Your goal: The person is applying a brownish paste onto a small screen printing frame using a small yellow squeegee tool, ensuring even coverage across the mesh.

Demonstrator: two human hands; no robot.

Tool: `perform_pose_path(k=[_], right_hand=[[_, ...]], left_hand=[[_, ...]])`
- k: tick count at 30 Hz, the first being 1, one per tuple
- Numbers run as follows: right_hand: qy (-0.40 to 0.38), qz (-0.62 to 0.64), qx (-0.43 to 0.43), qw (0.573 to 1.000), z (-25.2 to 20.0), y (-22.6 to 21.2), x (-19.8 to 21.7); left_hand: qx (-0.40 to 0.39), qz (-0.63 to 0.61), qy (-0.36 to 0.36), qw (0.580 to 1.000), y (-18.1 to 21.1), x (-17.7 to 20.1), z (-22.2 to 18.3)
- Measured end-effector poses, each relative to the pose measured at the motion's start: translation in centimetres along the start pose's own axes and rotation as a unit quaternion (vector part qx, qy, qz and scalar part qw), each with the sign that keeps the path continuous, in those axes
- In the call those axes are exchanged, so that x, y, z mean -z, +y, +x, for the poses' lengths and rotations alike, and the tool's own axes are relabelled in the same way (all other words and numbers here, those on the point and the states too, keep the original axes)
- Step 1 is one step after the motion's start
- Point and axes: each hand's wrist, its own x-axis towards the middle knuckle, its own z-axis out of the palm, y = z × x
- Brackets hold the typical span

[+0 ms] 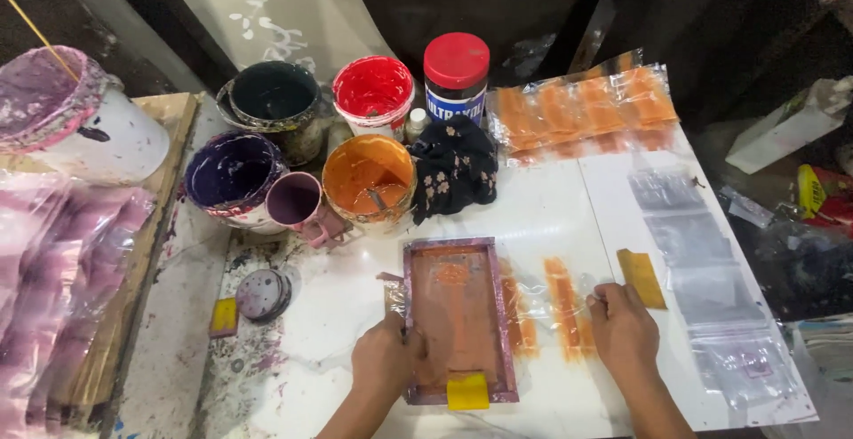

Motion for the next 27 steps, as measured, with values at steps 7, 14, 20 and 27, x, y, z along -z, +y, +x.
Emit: perform_pose_path(k=[7,14,20,27], right_hand=[[-0.014,-0.017,0.006,1.0,0.5,0.7,-0.5],[-0.041,-0.005,-0.033,0.999,0.3,-0.6,0.6],[-0.033,-0.009,-0.022,0.999,0.2,-0.6,0.6],[-0.044,-0.027,-0.026,0.998,0.3,-0.3,0.5]], left_hand=[[-0.008,-0.03,0.026,0.999,0.2,0.5,0.1],[0.011,-0.047,0.018,0.999,0.5,1.0,0.0],[0.018,-0.056,0.002,0.998,1.1,1.8,-0.4],[0.039,-0.073,-0.024,0.996,2.1,3.1,-1.2]])
